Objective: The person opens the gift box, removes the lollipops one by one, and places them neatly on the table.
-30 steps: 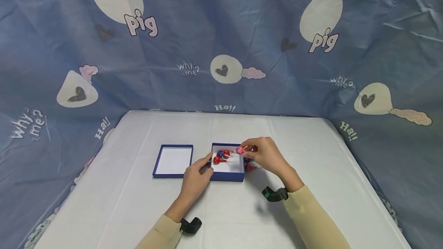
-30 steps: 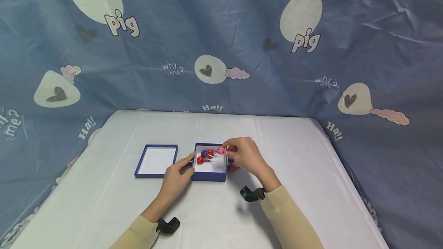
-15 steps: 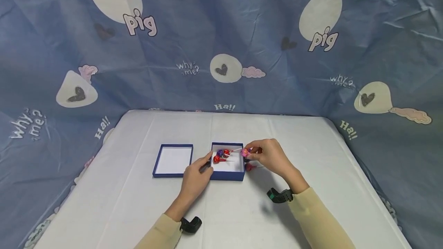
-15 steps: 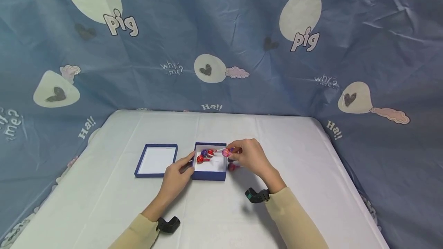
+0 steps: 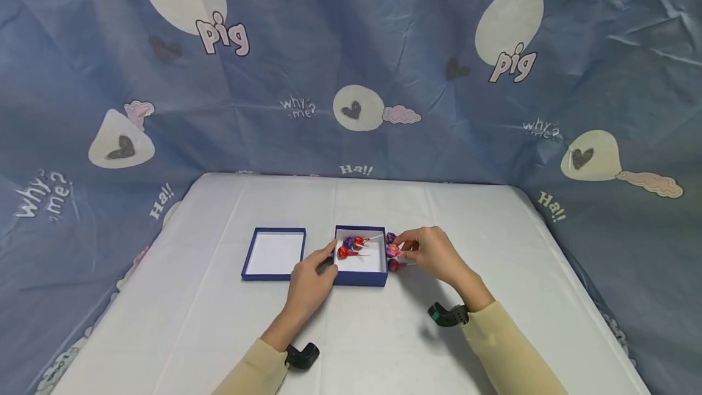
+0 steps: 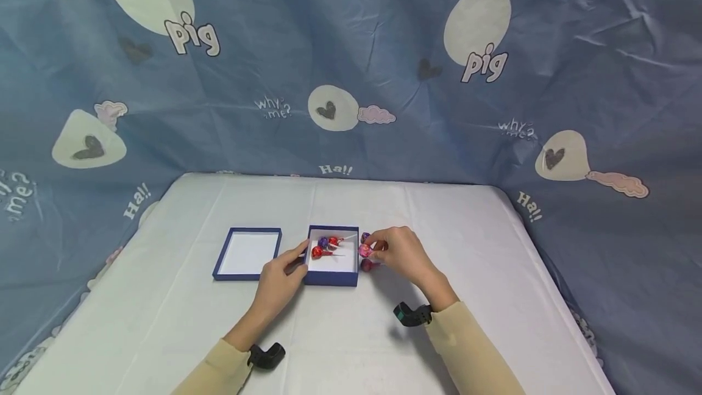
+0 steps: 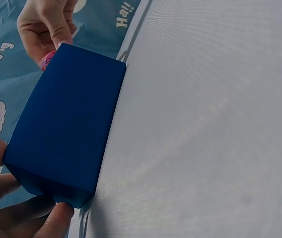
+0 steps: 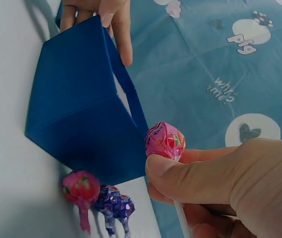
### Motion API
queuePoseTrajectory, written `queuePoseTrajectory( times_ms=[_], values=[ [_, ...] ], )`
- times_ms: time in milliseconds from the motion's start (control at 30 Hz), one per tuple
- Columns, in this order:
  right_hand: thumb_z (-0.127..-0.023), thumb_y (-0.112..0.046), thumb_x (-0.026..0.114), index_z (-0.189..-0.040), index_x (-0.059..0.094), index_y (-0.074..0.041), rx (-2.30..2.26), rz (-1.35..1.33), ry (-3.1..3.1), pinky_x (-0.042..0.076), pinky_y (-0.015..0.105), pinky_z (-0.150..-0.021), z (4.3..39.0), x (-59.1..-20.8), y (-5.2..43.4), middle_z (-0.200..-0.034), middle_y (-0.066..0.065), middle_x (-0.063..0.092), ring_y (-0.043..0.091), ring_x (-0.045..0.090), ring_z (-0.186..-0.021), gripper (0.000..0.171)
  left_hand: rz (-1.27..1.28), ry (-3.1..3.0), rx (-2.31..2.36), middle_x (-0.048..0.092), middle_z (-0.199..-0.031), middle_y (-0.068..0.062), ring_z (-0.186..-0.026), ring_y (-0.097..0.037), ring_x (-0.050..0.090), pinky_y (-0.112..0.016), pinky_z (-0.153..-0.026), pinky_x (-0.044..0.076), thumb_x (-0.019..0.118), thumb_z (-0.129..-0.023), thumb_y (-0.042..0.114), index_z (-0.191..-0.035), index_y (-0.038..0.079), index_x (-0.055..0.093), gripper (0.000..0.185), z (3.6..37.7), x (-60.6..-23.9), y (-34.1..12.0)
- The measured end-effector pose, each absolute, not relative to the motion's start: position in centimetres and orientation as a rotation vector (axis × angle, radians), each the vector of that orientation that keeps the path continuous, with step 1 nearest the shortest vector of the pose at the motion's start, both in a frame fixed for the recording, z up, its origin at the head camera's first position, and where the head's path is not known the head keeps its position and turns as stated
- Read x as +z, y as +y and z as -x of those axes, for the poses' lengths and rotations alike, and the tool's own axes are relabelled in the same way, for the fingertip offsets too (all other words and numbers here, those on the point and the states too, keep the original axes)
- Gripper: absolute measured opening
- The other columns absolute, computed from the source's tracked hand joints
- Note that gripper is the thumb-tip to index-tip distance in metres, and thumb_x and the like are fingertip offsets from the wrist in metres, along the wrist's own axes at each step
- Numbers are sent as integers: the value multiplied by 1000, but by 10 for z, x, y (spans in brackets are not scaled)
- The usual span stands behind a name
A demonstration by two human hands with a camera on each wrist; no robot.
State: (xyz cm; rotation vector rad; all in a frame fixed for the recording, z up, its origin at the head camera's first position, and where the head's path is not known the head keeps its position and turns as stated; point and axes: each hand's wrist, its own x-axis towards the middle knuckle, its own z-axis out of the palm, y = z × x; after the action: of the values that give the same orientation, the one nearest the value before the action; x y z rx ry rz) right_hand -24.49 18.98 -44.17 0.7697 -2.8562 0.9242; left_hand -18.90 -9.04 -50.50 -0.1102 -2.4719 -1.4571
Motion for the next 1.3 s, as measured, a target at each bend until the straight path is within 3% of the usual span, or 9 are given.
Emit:
queuePoseTrajectory(
  times_ms=[1300],
  values=[
    [-75,-13,88,-92,80,-21,789,-917,-2950,49,24,-63,228,-481,200,-79,-17,64,1,55,-69,21,76,-2478,-1437,67,-129,-5,-122,-25,62,-49,-104,48,68,-85,8,-137,19,64,53,185,-501,-88]
  ],
)
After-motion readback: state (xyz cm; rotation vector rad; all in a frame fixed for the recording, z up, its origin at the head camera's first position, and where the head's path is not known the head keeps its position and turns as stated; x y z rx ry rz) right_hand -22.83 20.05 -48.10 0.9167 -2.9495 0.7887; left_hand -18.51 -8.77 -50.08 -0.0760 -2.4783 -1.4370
